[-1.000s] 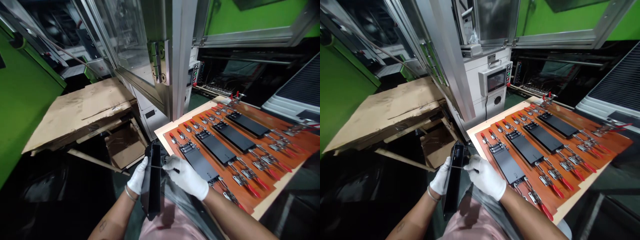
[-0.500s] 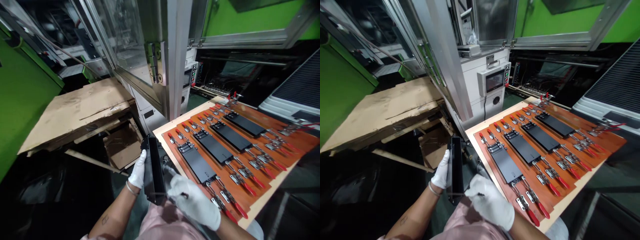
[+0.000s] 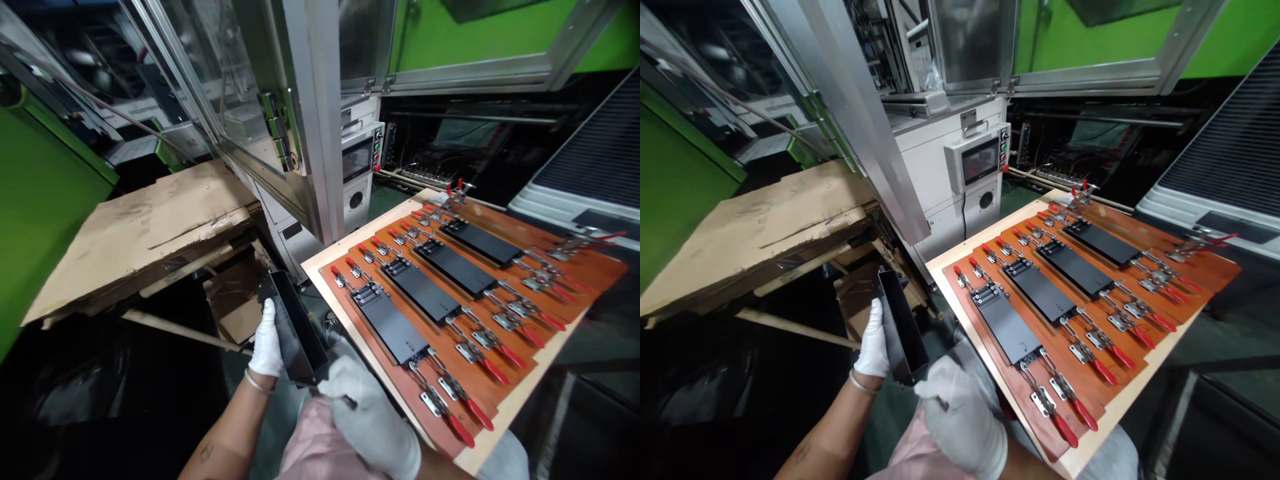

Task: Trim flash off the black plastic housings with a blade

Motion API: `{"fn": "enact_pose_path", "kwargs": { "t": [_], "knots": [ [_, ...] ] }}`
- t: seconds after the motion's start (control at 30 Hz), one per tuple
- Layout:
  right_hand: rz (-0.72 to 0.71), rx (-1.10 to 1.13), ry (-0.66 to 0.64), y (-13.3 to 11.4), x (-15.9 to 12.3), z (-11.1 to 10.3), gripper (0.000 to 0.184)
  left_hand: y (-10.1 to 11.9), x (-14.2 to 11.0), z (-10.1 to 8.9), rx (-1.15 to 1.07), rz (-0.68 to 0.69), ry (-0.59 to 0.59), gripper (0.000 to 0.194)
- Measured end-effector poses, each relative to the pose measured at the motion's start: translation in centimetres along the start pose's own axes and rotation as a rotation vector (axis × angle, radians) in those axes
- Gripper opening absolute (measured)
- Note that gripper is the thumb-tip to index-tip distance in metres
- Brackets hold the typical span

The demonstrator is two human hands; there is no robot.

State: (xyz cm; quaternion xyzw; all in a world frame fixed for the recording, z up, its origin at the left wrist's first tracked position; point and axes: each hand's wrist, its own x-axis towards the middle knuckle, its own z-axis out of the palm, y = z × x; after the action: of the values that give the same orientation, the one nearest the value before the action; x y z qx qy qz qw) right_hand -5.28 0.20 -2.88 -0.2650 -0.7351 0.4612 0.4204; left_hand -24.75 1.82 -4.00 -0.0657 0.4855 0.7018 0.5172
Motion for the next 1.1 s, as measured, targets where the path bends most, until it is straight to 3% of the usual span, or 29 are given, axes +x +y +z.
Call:
{"fn": "enact_pose_path", "kwargs": {
  "t": [0.03,0.17,0.3,0.43,0.57,0.73,0.87,1.1],
  "knots": [
    [0.001,0.024,-0.011,-0.1,0.0,0.1,0.02,0.0,0.0,0.1,0.015,0.039,0.02,0.043],
    [0.044,-0.032,0.156,-0.2,-0.1,0.3,0.019,0.1,-0.1,0.1,0.023,0.109,0.043,0.042],
    [-0.019,0.021,0.018,-0.4,0.0,0.6,0.02,0.0,0.1,-0.2,-0.015,0.118,0.06,0.044],
    [0.026,-0.057,0.169,-0.7,0.0,0.9,0.018,0.1,0.1,-0.3,-0.06,0.16,0.057,0.038],
    [-0.044,-0.014,0.013,-1.1,0.0,0.8,0.022,0.4,-0.1,-0.5,-0.058,0.108,0.052,0.037],
    [0.107,-0.024,0.141,0.1,0.0,1.0,0.018,0.3,-0.3,-0.4,-0.08,0.134,0.043,0.034],
    [0.05,-0.078,0.198,0.5,-0.1,1.6,0.019,0.2,-0.6,-0.1,-0.08,0.16,0.1,0.031],
    [0.002,-0.083,0.084,-0.8,0.1,1.0,0.021,0.3,-0.8,0.0,-0.045,0.142,0.124,0.032]
  ]
}}
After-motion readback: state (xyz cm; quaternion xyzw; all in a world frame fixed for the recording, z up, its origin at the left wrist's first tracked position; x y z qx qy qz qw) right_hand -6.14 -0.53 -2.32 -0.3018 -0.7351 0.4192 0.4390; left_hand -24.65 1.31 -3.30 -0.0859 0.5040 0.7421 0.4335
